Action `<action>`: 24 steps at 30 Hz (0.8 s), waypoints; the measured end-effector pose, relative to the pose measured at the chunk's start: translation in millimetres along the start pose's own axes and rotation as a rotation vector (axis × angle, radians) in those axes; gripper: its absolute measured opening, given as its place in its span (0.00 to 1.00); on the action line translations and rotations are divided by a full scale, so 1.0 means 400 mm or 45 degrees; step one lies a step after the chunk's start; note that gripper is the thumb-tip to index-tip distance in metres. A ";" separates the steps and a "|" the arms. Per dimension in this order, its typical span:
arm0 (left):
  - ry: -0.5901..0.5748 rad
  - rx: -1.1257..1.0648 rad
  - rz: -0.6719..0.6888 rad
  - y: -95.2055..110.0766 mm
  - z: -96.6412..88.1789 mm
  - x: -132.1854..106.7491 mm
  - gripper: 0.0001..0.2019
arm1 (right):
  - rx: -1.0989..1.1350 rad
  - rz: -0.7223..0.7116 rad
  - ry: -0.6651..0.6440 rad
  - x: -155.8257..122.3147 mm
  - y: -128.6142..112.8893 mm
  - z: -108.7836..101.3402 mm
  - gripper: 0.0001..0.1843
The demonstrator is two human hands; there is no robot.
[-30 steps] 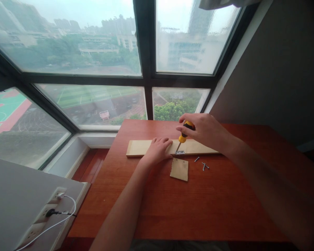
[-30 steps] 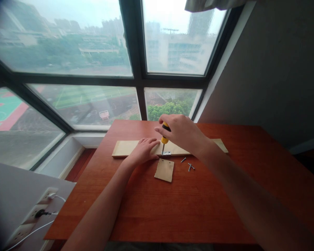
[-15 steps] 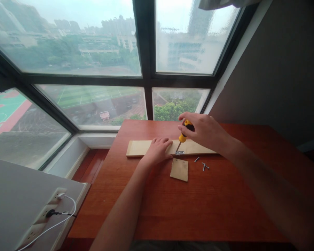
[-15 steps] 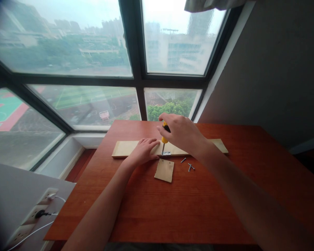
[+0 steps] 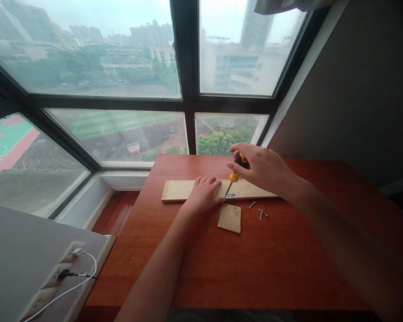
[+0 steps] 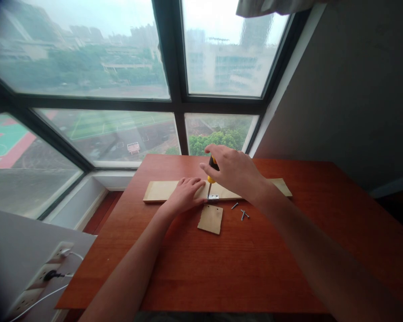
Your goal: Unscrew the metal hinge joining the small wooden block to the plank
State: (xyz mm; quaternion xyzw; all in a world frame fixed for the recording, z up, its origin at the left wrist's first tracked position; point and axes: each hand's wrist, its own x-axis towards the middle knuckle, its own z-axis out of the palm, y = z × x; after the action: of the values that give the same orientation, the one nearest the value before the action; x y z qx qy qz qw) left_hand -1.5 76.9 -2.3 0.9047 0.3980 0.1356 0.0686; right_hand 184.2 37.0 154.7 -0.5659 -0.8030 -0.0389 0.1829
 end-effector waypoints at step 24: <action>-0.017 -0.002 0.034 -0.013 0.001 -0.001 0.26 | 0.289 -0.209 -0.152 -0.002 0.013 -0.019 0.22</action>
State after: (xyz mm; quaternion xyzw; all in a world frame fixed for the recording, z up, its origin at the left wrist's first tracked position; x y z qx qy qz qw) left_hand -5.4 80.2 -4.0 0.9108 0.3851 0.1310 0.0702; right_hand 190.9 36.2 160.6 -0.4752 -0.8553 0.0710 0.1940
